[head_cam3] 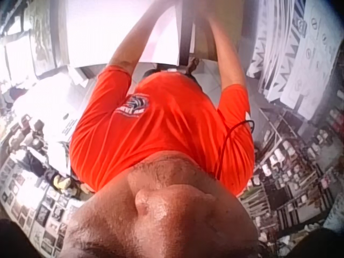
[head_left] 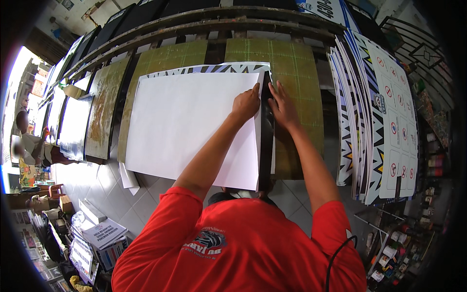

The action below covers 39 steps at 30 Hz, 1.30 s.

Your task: The person applies a white adhesive sheet to a printed sign on a workbench. They smooth the sheet with their hands and use a small black tool to press the edges. They then spray the surface with a liquid from a bottle and apply a second printed sheet, smoothing it out and trimming the edges with the tool.

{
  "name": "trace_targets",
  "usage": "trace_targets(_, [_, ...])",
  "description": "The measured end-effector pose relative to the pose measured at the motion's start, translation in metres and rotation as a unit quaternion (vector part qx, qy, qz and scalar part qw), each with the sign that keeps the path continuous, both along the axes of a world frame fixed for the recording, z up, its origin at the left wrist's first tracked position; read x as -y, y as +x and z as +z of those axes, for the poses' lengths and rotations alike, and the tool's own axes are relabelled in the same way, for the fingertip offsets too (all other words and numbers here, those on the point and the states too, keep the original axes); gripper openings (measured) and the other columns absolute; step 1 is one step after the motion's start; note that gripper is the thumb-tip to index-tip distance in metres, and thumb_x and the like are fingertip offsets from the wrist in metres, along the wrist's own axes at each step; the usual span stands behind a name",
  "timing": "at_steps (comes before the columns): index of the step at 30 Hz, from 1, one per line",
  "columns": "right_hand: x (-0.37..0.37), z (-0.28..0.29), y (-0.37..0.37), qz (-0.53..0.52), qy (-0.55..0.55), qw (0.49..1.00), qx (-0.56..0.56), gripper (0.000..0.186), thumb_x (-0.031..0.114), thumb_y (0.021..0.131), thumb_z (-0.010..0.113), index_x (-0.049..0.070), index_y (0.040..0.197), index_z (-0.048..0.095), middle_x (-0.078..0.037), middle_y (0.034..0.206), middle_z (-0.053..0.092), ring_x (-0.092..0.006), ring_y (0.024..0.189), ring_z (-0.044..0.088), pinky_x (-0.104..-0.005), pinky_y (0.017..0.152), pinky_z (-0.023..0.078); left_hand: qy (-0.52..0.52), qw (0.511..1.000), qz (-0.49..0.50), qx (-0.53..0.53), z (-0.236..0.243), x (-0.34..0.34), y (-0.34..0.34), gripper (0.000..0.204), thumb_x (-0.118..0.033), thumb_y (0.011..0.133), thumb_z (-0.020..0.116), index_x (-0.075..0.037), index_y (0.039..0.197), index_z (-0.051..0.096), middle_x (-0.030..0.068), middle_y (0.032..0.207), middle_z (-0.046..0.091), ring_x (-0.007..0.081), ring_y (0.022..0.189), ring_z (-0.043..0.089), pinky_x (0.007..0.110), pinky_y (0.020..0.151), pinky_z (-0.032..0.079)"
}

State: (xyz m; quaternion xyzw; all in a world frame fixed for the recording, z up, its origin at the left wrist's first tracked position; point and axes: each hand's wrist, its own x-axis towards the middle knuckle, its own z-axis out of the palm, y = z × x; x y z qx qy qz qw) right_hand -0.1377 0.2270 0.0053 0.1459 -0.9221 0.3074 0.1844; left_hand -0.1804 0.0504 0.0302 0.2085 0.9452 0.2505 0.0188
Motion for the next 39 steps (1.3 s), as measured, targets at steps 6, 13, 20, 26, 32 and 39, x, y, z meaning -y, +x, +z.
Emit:
trace_targets(6, [0.011, -0.004, -0.035, -0.065, 0.222, 0.972, 0.034, 0.068, 0.046, 0.099, 0.048, 0.004, 0.151, 0.034, -0.017, 0.158, 0.030, -0.0376, 0.146, 0.025, -0.0484, 0.115, 0.030, 0.005, 1.000, -0.005, -0.007, -0.004, 0.000, -0.006, 0.047, -0.021, 0.092, 0.055, 0.001, 0.132, 0.048, 0.0214, 0.096, 0.070, 0.0390, 0.088, 0.068, 0.048, 0.077, 0.054])
trace_targets(13, [0.010, -0.016, -0.044, -0.073, 0.281, 0.952, 0.095, 0.073, 0.053, 0.100, 0.041, 0.002, 0.152, 0.031, -0.012, 0.161, 0.027, -0.0326, 0.150, 0.018, -0.0515, 0.117, 0.024, -0.042, 0.998, -0.007, -0.034, -0.006, 0.013, 0.002, 0.063, -0.035, 0.089, 0.064, -0.001, 0.139, 0.045, 0.0203, 0.138, 0.049, 0.0345, 0.130, 0.046, 0.050, 0.105, 0.038])
trace_targets(20, [0.009, -0.024, -0.043, -0.073, 0.259, 0.956, 0.118, 0.071, 0.050, 0.101, 0.040, 0.001, 0.152, 0.030, -0.014, 0.160, 0.027, -0.0337, 0.150, 0.018, -0.0520, 0.118, 0.023, -0.107, 0.987, -0.071, -0.094, -0.024, 0.026, -0.004, 0.083, -0.050, 0.089, 0.061, 0.001, 0.148, 0.032, 0.0155, 0.159, 0.025, 0.0326, 0.150, 0.017, 0.054, 0.120, 0.016])
trace_targets(26, [0.006, -0.032, -0.044, -0.069, 0.254, 0.958, 0.117, 0.068, 0.046, 0.102, 0.039, 0.001, 0.152, 0.030, -0.013, 0.161, 0.026, -0.0342, 0.149, 0.019, -0.0522, 0.117, 0.024, -0.133, 0.978, -0.104, -0.124, -0.028, 0.035, -0.008, 0.089, -0.060, 0.090, 0.055, -0.005, 0.153, 0.026, 0.0135, 0.162, 0.021, 0.0309, 0.151, 0.015, 0.058, 0.119, 0.015])
trace_targets(32, [0.002, -0.039, -0.043, -0.064, 0.245, 0.962, 0.104, 0.068, 0.046, 0.102, 0.039, 0.003, 0.154, 0.025, -0.013, 0.161, 0.024, -0.0349, 0.149, 0.020, -0.0529, 0.117, 0.023, -0.158, 0.978, -0.118, -0.072, -0.027, 0.044, -0.014, 0.086, -0.058, 0.092, 0.053, -0.008, 0.155, 0.023, 0.0110, 0.162, 0.023, 0.0296, 0.151, 0.015, 0.059, 0.120, 0.013])
trace_targets(39, [0.001, -0.039, -0.043, -0.063, 0.247, 0.962, 0.103, 0.070, 0.047, 0.102, 0.039, 0.005, 0.155, 0.022, -0.012, 0.162, 0.024, -0.0359, 0.148, 0.021, -0.0531, 0.117, 0.022, -0.183, 0.970, -0.146, -0.063, -0.019, 0.054, -0.025, 0.085, -0.058, 0.090, 0.055, -0.010, 0.154, 0.026, 0.0087, 0.161, 0.025, 0.0301, 0.151, 0.016, 0.063, 0.118, 0.013])
